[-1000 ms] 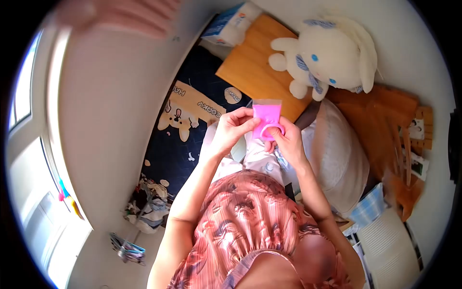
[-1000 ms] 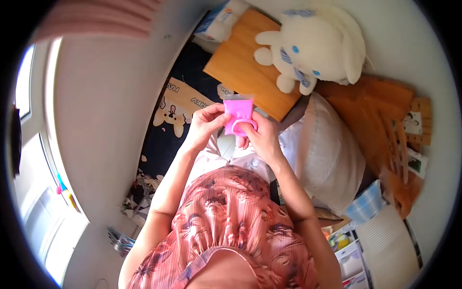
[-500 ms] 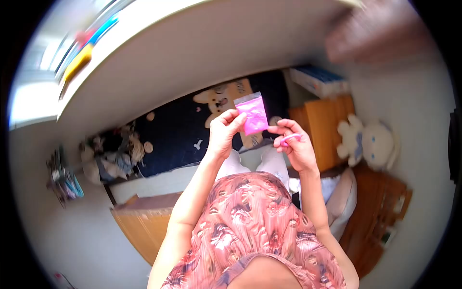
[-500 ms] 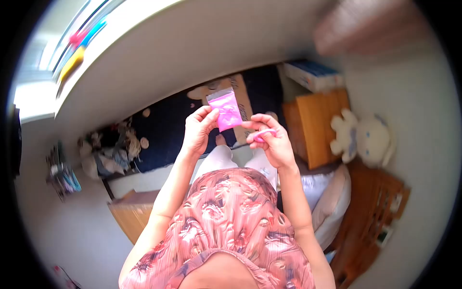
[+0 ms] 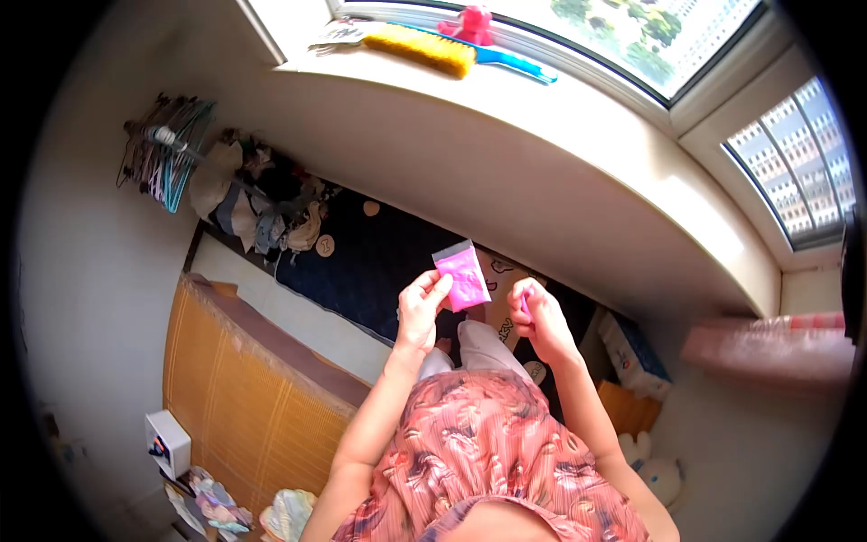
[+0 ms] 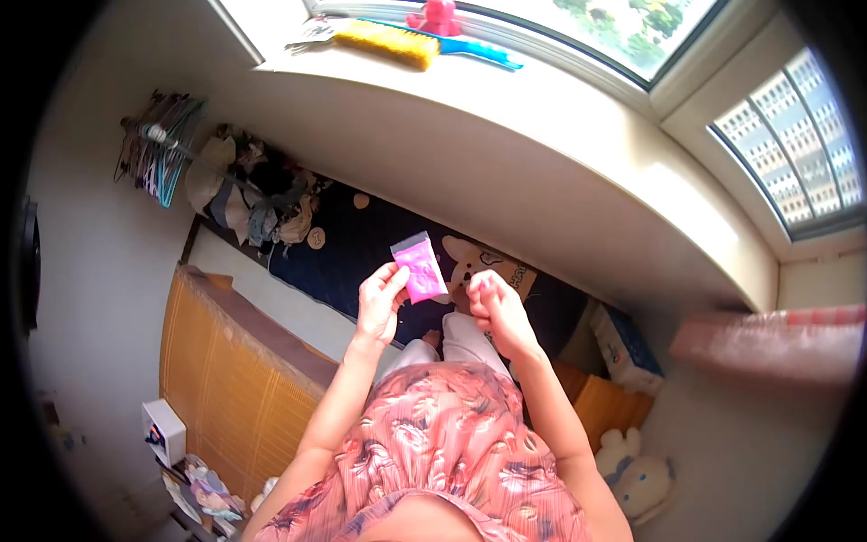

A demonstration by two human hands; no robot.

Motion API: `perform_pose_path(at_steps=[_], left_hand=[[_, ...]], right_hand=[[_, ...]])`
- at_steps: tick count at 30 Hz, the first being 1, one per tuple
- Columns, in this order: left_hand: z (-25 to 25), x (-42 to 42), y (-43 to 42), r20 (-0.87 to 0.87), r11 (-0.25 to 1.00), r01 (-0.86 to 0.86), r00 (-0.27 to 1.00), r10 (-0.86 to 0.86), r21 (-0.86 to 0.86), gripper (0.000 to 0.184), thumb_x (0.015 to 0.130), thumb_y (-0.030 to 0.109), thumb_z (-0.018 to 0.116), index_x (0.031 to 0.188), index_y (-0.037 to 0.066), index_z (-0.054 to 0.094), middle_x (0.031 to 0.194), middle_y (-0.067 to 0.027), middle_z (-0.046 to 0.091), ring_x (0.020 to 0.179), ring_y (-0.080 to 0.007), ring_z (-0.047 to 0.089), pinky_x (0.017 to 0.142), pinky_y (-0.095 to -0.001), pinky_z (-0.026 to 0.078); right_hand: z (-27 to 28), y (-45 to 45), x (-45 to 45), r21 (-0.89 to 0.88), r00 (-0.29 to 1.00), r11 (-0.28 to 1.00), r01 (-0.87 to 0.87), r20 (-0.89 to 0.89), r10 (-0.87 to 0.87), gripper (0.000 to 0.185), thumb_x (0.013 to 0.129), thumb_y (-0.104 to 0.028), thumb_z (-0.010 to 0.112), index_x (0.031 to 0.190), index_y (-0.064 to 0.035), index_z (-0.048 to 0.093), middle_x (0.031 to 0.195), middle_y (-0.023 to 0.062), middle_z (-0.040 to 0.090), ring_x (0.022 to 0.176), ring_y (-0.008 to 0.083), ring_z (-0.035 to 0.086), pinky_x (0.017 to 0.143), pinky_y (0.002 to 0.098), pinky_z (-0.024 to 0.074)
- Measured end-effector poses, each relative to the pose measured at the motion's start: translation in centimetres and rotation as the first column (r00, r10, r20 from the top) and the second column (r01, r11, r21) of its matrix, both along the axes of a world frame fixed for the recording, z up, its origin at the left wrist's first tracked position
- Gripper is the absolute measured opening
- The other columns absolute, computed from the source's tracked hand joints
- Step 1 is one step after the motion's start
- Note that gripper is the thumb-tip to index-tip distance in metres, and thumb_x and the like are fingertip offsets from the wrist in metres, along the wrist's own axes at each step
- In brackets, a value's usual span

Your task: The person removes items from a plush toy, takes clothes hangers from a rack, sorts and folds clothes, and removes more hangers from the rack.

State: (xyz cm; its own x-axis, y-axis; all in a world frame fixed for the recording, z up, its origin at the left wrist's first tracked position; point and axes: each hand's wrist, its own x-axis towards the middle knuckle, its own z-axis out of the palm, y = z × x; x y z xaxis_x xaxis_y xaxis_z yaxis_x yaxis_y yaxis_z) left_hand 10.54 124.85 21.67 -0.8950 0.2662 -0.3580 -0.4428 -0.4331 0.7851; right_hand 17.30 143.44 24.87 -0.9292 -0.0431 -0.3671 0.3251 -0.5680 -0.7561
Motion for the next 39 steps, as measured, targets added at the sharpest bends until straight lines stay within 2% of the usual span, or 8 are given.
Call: perform_pose_path(at_steps=[2, 11, 20, 25, 29, 34, 37, 39], left_hand=[[0.7, -0.8, 0.3, -0.034, 0.994, -0.109, 0.993, 0.109, 0.009, 0.017, 0.085, 0.014, 0.061, 0.097, 0.002, 0.060, 0.087, -0.0017, 0.062, 0.074, -0.0073, 0.059, 0.068, -0.0210, 0.048], [1.9, 0.4, -0.2, -0.016, 0.881, -0.468, 0.882, 0.470, 0.071, 0.013, 0.087, 0.013, 0.056, 0.096, 0.004, 0.060, 0.087, -0.0009, 0.062, 0.076, -0.0083, 0.059, 0.070, -0.0226, 0.049], [2.3, 1.6, -2.8, 0.012, 0.796, -0.600, 0.799, 0.601, 0.075, 0.017, 0.089, 0.012, 0.054, 0.103, 0.003, 0.058, 0.094, -0.0014, 0.060, 0.082, -0.0081, 0.057, 0.075, -0.0229, 0.047], [2.9, 1.0, -4.9, 0.018, 0.813, -0.580, 0.815, 0.580, 0.051, 0.020, 0.090, 0.011, 0.053, 0.107, 0.002, 0.055, 0.097, -0.0015, 0.059, 0.086, -0.0087, 0.055, 0.077, -0.0243, 0.046], [2.6, -0.8, -5.2, -0.005, 0.877, -0.476, 0.879, 0.477, 0.062, 0.017, 0.090, 0.011, 0.052, 0.103, 0.002, 0.056, 0.095, -0.0027, 0.059, 0.084, -0.0096, 0.056, 0.076, -0.0241, 0.048], [2.8, -3.6, -2.7, -0.022, 0.956, -0.277, 0.960, 0.280, 0.095, 0.014, 0.089, 0.010, 0.052, 0.101, 0.004, 0.057, 0.094, -0.0017, 0.060, 0.083, -0.0095, 0.058, 0.076, -0.0241, 0.049], [3.3, -5.1, -0.4, -0.046, 0.979, -0.178, 0.982, 0.183, 0.098, 0.013, 0.088, 0.010, 0.055, 0.100, 0.005, 0.057, 0.090, -0.0009, 0.061, 0.079, -0.0079, 0.059, 0.073, -0.0224, 0.049], [3.7, -6.0, 1.0, -0.065, 0.988, -0.127, 0.989, 0.132, 0.085, 0.015, 0.088, 0.009, 0.055, 0.101, 0.004, 0.056, 0.091, -0.0019, 0.061, 0.080, -0.0085, 0.059, 0.073, -0.0232, 0.050]], right_hand=[[0.3, 0.7, -3.4, -0.059, 0.997, 0.996, -0.074, 0.000, 0.074, 0.055, 0.087, -0.061, 0.027, 0.079, -0.0098, 0.044, 0.066, -0.0030, 0.034, 0.048, 0.0025, 0.020, 0.040, 0.0182, 0.0128], [2.1, -1.4, -13.2, -0.147, 0.973, 0.968, -0.205, 0.073, 0.217, 0.046, 0.094, -0.036, 0.030, 0.054, -0.0154, 0.023, 0.047, -0.0051, 0.017, 0.039, 0.0067, 0.014, 0.036, 0.0237, 0.0110], [2.1, -5.0, -14.7, -0.708, 0.806, 0.538, -0.458, -0.077, 0.586, 0.058, 0.090, -0.052, 0.034, 0.115, -0.0002, 0.045, 0.082, 0.0037, 0.041, 0.066, 0.0096, 0.035, 0.052, 0.0188, 0.0311], [2.9, -5.5, -14.9, -0.493, 0.835, 0.708, -0.506, -0.075, 0.545, 0.032, 0.087, -0.019, 0.055, 0.113, -0.0004, 0.050, 0.086, -0.0002, 0.047, 0.066, 0.0053, 0.038, 0.055, 0.0173, 0.0330], [4.7, -0.8, -17.0, 0.231, 0.929, 0.933, -0.276, -0.187, 0.321, 0.019, 0.090, -0.017, 0.053, 0.104, -0.0052, 0.054, 0.076, -0.0048, 0.046, 0.063, 0.0027, 0.039, 0.055, 0.0160, 0.0329], [6.5, 9.2, -22.3, 0.714, 0.854, 0.554, 0.428, -0.520, 0.009, 0.032, 0.091, -0.021, 0.050, 0.119, -0.0063, 0.048, 0.090, 0.0065, 0.056, 0.076, 0.0135, 0.052, 0.074, 0.0275, 0.0439], [10.9, 10.9, -20.7, 0.961, 0.969, 0.130, 0.243, -0.233, -0.088, 0.034, 0.089, -0.015, 0.050, 0.122, -0.0072, 0.048, 0.121, 0.0183, 0.048, 0.101, 0.0324, 0.054, 0.088, 0.0397, 0.0412], [8.0, 13.3, -20.0, 0.869, 0.875, -0.123, 0.480, -0.484, -0.010, 0.033, 0.086, -0.011, 0.053, 0.119, -0.0075, 0.050, 0.121, 0.0164, 0.049, 0.105, 0.0321, 0.051, 0.089, 0.0395, 0.0408]])
